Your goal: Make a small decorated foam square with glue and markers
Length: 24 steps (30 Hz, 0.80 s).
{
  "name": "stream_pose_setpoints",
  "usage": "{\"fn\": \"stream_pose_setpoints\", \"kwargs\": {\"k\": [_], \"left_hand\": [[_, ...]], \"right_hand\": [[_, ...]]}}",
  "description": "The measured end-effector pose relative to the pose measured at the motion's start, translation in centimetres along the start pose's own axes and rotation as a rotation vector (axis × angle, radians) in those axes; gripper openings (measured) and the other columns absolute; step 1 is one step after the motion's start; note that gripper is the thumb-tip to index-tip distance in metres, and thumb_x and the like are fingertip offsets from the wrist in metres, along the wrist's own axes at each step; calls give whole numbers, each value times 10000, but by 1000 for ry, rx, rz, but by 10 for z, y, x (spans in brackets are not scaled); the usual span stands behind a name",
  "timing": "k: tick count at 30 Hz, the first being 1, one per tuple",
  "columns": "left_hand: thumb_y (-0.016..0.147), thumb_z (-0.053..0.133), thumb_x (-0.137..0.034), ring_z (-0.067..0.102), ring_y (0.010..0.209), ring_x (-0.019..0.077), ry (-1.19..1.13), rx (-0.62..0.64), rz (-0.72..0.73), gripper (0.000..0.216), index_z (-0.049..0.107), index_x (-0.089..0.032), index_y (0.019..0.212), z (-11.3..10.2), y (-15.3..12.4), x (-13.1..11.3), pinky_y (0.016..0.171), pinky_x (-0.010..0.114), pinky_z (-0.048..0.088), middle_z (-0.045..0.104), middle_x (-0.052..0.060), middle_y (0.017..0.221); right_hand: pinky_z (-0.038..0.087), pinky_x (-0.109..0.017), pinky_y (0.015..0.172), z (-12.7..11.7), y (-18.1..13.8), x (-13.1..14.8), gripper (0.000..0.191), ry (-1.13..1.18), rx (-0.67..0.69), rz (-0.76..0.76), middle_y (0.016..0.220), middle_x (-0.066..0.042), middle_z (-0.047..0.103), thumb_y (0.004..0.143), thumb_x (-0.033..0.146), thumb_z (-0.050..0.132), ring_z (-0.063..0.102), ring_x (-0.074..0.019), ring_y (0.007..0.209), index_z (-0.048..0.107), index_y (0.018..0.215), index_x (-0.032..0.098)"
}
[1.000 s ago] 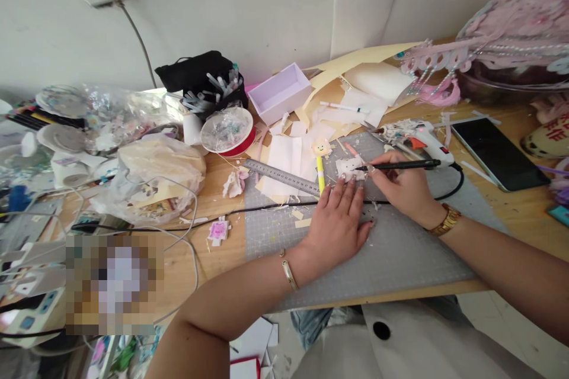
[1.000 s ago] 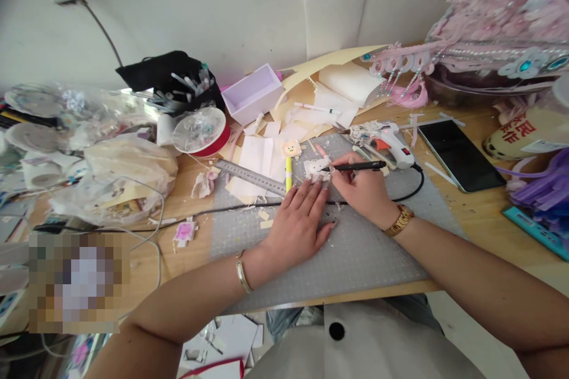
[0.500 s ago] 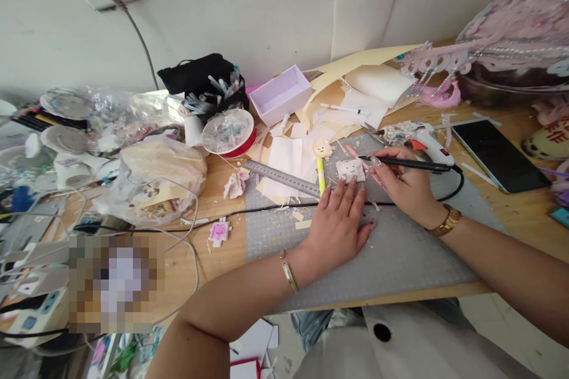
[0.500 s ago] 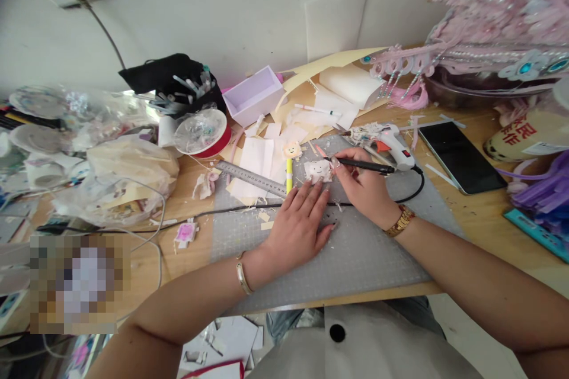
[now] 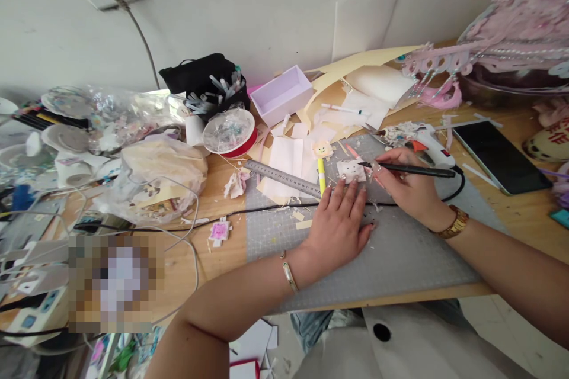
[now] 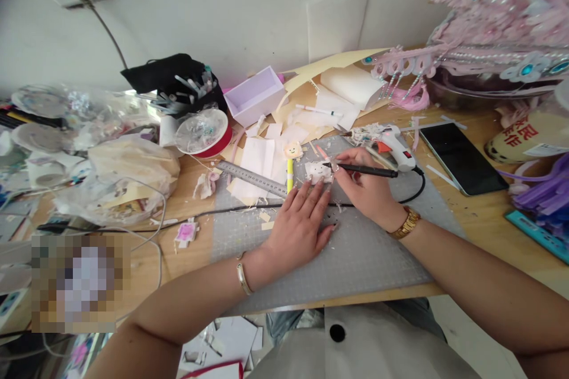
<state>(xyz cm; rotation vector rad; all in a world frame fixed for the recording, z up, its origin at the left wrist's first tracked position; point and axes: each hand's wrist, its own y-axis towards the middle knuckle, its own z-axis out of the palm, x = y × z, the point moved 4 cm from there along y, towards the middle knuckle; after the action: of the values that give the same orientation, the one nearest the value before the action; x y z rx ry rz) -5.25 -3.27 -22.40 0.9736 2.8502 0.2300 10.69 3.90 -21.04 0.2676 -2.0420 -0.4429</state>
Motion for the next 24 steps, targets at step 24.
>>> {"fn": "stream_pose_setpoints", "kwargs": {"k": [24], "left_hand": [[1014, 382, -522, 372, 1477, 349, -19, 41, -11, 654, 434, -87, 1500, 1, 1, 0, 1185, 504, 319, 439, 161, 1572]], "right_hand": [[499, -346, 599, 8, 0, 2, 14, -108, 115, -75, 720, -15, 667, 820, 257, 623, 610, -199, 648, 618, 808, 251]]}}
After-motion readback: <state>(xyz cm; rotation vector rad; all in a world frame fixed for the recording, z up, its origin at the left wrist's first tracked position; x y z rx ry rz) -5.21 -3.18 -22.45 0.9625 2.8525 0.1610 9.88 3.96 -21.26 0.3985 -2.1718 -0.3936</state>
